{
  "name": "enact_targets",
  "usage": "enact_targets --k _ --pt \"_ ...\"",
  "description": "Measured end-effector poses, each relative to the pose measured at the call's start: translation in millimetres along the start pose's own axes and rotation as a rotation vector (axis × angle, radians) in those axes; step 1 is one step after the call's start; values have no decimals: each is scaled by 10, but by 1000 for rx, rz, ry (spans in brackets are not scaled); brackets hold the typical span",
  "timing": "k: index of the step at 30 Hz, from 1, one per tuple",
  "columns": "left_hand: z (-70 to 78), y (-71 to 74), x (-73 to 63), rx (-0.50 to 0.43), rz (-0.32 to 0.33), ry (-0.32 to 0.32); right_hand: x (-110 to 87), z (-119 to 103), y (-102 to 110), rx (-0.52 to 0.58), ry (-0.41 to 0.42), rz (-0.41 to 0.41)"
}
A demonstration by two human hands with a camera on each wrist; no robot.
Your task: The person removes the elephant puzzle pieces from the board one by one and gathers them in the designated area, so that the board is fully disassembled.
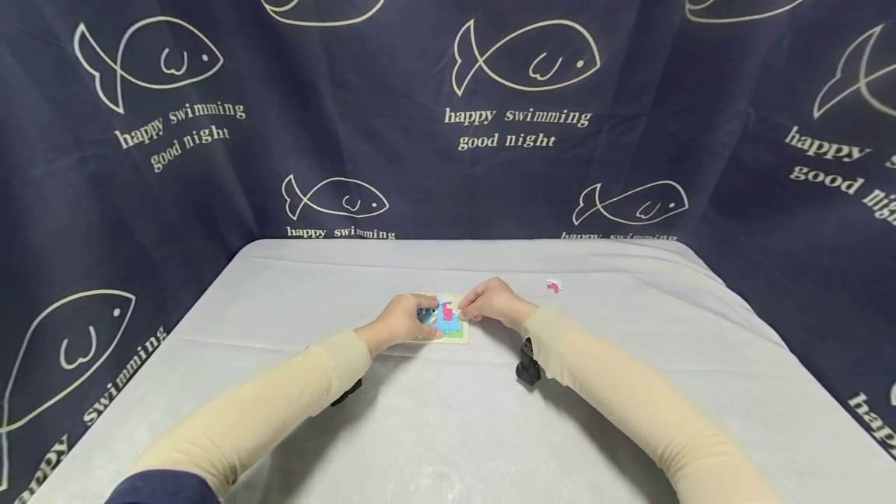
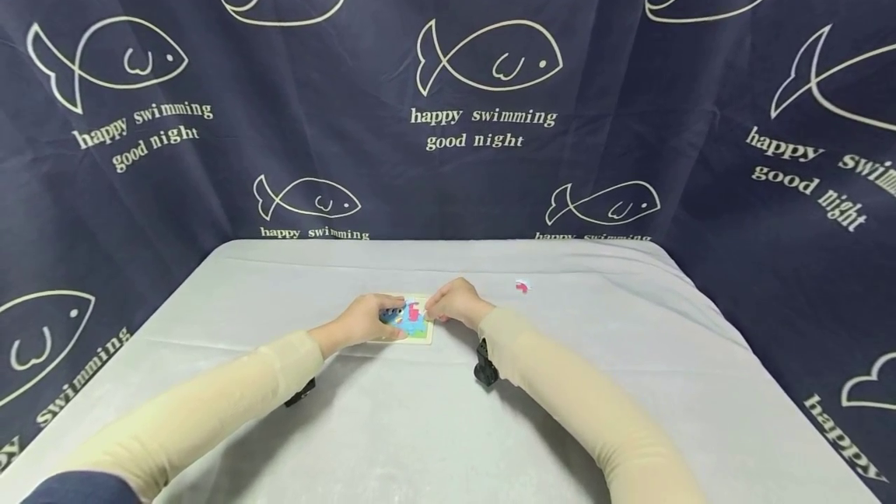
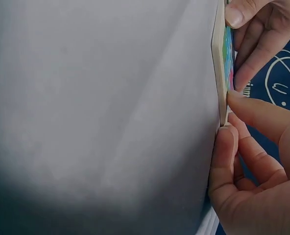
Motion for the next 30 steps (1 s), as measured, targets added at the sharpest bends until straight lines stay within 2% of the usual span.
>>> enact_targets --k 7,17,30 --pt "13 -7 -4 15 8 -11 -1 -12 -3 -33 8 2" --pt "34 -13 3 5 5 0 -23 -22 -17 -9 22 13" --pt "32 -11 -1 7 6 -1 -18 -42 -24 101 23 -8"
Point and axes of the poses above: each hand's wrist, its own x-axis towards the middle knuckle, its own y-axis out of the back of the hand, z = x × y, the point moved 4 cm from there along x, towards the middle knuckle, and after that the axes turned 2 degrees about x, right-handed, at the moved point
